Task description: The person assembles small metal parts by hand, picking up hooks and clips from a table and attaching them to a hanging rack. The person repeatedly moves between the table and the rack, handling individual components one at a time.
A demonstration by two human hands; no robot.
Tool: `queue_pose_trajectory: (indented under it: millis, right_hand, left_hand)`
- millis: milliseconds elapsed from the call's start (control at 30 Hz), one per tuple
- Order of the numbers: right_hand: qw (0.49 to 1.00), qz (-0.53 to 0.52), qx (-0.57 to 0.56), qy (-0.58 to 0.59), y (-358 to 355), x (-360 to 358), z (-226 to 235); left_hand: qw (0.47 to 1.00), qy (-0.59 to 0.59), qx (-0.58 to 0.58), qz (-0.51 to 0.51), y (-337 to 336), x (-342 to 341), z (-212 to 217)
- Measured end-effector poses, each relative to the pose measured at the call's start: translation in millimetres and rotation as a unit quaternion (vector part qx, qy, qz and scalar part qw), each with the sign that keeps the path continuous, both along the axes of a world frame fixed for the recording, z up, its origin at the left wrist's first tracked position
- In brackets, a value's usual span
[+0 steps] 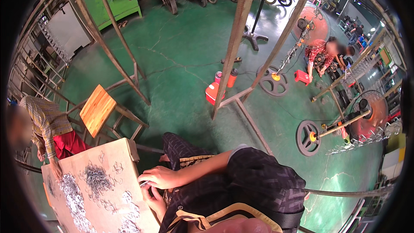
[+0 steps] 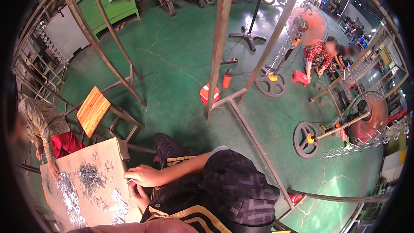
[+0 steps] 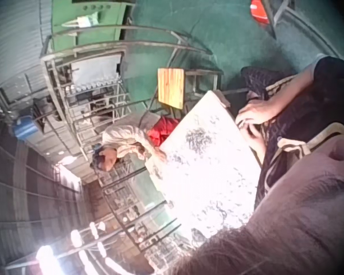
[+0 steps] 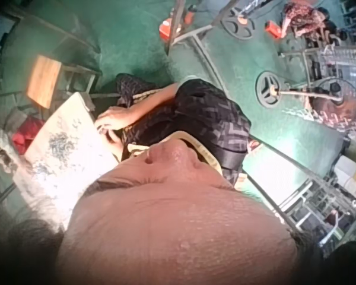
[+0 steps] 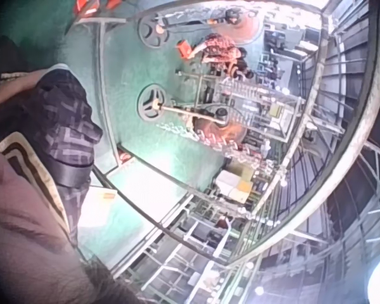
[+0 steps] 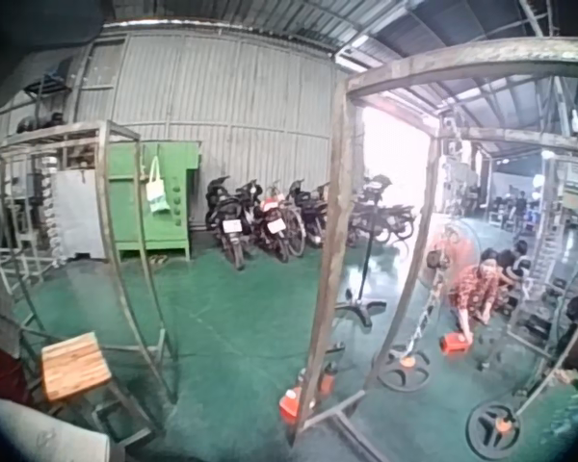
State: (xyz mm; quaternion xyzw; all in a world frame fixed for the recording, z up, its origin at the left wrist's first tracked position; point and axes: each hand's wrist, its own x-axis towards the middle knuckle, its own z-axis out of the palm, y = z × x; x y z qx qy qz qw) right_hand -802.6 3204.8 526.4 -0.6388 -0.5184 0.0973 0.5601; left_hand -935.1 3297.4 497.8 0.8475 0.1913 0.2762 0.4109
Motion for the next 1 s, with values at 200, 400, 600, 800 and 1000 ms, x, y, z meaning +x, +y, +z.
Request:
queue_pose_trajectory:
  millis: [200,400,600,800,1000]
  right_hand:
    - [1.0,0.006,0.003,0.015,-2.0,-1.6,7.5]
    - [1.0,0.006,-0.001,0.03,-6.2,1.8,11.8]
    - [1.0,-0.002,-0.005,0.023,-7.3,3.5,16.4]
    - [0.998,0.001,0.041,0.046,-1.2,0.8,7.7]
    - [0.999,0.0,0.031,0.045,-0.4,-0.4,3.8]
  left_hand:
    - [1.0,-0.005,0.017,-0.01,4.9,-0.8,-4.8]
    - [1.0,-0.01,-0.003,-0.025,7.7,3.4,-11.0]
    - [0.999,-0.007,-0.011,-0.034,10.1,5.8,-10.5]
    - [1.0,-0.009,-0.001,-0.026,8.8,3.2,-7.2]
    - [0.999,-0.017,0.017,-0.036,8.9,2.8,-8.3]
